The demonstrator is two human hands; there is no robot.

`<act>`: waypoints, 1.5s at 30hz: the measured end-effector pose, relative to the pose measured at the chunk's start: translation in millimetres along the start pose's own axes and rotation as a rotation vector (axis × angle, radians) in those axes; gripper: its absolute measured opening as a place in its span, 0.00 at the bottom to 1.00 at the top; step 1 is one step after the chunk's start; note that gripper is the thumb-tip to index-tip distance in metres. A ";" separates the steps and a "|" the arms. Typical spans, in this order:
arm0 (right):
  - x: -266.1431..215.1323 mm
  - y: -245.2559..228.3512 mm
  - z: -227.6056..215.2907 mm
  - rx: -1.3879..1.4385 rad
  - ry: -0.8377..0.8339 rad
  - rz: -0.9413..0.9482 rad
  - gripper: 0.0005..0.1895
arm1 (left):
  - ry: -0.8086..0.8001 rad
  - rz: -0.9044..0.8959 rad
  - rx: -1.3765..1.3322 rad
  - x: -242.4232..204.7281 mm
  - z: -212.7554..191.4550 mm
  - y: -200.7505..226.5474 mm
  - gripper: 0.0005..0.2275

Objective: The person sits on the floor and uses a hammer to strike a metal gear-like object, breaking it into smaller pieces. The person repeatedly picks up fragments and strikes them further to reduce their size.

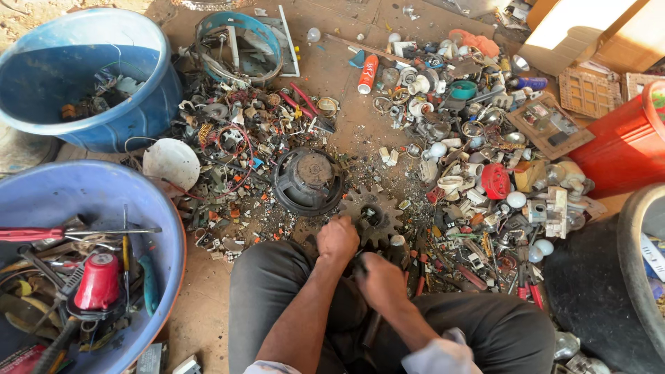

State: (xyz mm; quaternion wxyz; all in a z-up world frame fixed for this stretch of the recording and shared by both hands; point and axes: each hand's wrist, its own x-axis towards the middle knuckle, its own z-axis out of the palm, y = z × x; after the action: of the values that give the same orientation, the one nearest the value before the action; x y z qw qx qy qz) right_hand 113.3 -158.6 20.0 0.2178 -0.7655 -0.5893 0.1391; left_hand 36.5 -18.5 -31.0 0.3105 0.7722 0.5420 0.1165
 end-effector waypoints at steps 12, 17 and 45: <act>77.7 -18.5 -90.3 0.155 0.459 -0.208 0.11 | -0.122 -0.179 0.014 -3.9 -21.0 14.6 0.10; 104.7 -14.0 -71.0 0.024 0.352 -0.382 0.12 | -0.136 -0.196 0.053 -0.8 -14.3 11.9 0.09; 79.0 -28.2 -72.3 0.044 0.186 -0.451 0.17 | -0.180 -0.057 -0.372 -10.2 -40.7 -6.1 0.17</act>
State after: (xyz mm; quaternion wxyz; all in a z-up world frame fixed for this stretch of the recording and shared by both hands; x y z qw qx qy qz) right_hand 144.5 -88.9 100.1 0.3130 -0.6190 -0.7197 0.0286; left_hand 6.9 -12.1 -1.4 0.4981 0.6929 0.5030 0.1365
